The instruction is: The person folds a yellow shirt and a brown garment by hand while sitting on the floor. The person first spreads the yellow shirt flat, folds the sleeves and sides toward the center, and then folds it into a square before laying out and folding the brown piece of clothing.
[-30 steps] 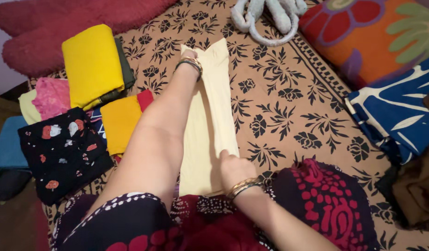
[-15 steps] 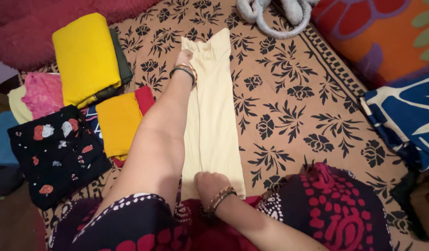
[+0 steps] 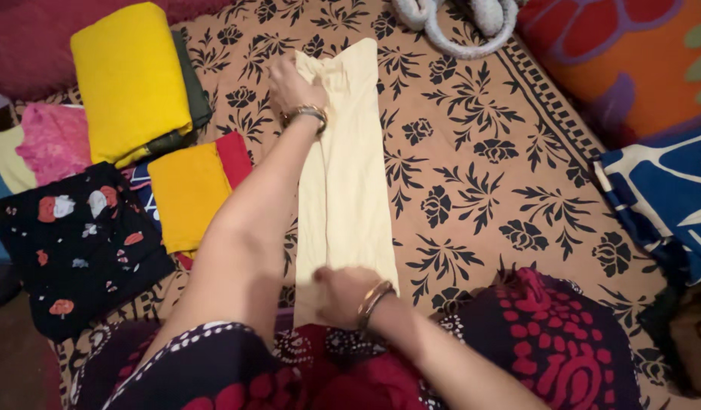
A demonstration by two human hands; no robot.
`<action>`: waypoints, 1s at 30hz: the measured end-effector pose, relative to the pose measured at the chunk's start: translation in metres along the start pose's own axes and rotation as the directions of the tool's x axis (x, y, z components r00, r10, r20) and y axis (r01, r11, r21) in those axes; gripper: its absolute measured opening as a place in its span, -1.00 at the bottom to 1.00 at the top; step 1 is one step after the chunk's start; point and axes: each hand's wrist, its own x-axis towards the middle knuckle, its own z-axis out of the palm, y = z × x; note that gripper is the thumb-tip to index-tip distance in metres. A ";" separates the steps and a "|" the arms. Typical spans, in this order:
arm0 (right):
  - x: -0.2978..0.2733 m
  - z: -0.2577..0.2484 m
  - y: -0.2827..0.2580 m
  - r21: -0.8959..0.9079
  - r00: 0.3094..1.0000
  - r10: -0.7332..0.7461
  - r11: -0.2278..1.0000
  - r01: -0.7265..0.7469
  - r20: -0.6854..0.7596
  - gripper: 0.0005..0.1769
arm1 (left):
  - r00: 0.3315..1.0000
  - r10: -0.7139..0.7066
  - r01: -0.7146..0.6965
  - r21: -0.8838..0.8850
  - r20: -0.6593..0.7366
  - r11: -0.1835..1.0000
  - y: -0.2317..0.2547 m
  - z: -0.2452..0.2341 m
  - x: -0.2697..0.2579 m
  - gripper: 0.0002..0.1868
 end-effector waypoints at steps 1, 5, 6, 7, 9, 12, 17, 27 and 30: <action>0.005 -0.004 0.006 0.040 0.997 -0.030 0.999 0.033 -0.076 -0.53 | 0.997 0.077 -0.077 0.037 0.000 0.996 0.004 -0.010 -0.009 -0.51; 0.031 -0.025 0.051 -0.174 0.884 -0.046 0.984 -0.041 -0.465 -0.52 | 0.591 0.535 -0.752 0.171 0.604 0.637 -0.010 -0.041 -0.077 -0.71; 0.036 -0.021 0.054 -0.243 0.905 -0.032 0.967 -0.079 -0.424 -0.38 | 0.537 0.511 -0.783 0.170 0.672 0.599 -0.016 -0.049 -0.097 -0.56; 0.039 -0.018 0.055 -0.314 0.923 -0.014 0.942 -0.116 -0.384 -0.20 | 0.481 0.479 -0.812 0.166 0.734 0.560 -0.023 -0.058 -0.115 -0.39; 0.041 -0.008 0.054 -0.396 0.947 0.027 0.904 -0.159 -0.319 -0.02 | 0.428 0.501 -0.810 0.073 0.752 0.582 -0.039 -0.075 -0.141 -0.30; 0.038 0.003 0.050 -0.441 0.961 0.052 0.881 -0.172 -0.271 -0.04 | 0.458 0.440 -0.784 0.117 0.772 0.610 -0.053 -0.093 -0.146 -0.27; 0.027 0.019 0.044 -0.532 0.986 -0.015 0.844 -0.076 -0.164 -0.04 | 0.456 0.387 -0.826 0.219 0.801 0.519 -0.065 -0.104 -0.172 -0.31; 0.005 0.084 0.061 -0.408 0.924 -0.288 0.834 0.371 0.251 -0.10 | 0.130 0.239 -0.878 0.000 0.962 0.479 -0.086 -0.201 -0.246 -0.26; 0.011 0.082 0.086 -0.097 0.916 -0.385 0.913 0.396 0.115 -0.40 | 0.322 0.318 -0.729 0.019 0.892 0.684 -0.103 -0.189 -0.257 -0.48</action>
